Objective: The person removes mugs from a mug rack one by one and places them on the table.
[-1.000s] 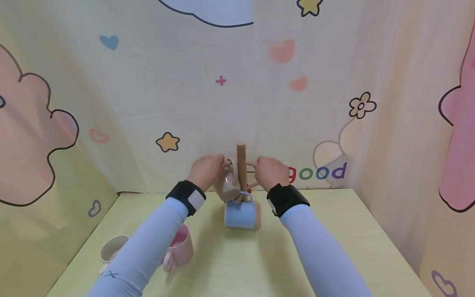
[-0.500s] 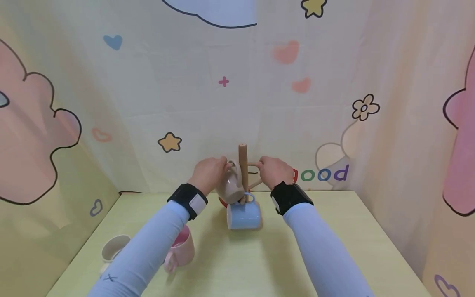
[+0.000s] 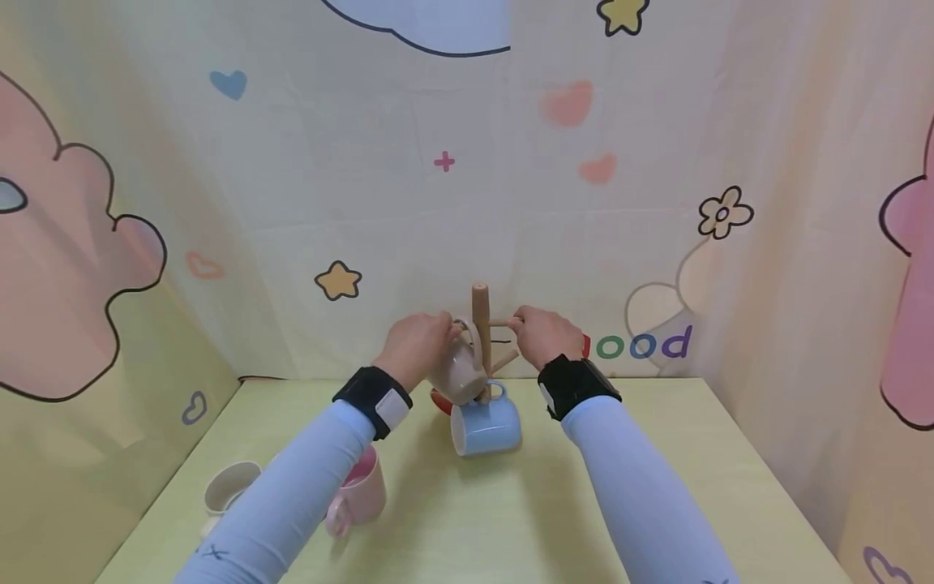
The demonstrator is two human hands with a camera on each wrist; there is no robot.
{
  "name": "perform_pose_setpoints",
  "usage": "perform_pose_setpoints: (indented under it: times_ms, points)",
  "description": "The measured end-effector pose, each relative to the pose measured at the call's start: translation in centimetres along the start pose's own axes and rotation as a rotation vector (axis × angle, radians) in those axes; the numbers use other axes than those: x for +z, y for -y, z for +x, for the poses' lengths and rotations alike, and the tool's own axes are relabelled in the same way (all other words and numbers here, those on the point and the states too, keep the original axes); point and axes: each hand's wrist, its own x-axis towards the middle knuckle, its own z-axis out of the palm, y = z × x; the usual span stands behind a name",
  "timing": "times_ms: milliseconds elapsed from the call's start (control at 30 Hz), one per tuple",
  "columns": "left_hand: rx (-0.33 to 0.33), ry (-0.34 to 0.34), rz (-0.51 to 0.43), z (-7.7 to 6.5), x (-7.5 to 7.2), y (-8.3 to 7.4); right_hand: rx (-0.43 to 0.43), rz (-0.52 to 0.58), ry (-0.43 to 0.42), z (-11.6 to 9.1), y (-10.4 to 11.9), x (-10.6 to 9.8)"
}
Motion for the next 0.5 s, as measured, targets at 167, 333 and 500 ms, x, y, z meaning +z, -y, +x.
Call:
perform_pose_setpoints:
  times_ms: [167,333,500]
  points:
    - [0.025,0.002,0.019,-0.13,0.11,0.1,0.002,0.007,0.014,0.13,0.01,-0.13]
    - [0.025,-0.002,0.003,-0.21,0.12,0.07,0.0,0.015,0.02,0.31,-0.05,-0.09]
    - [0.037,0.001,0.018,-0.32,-0.01,-0.11,0.0,0.03,0.035,0.49,-0.19,-0.16]
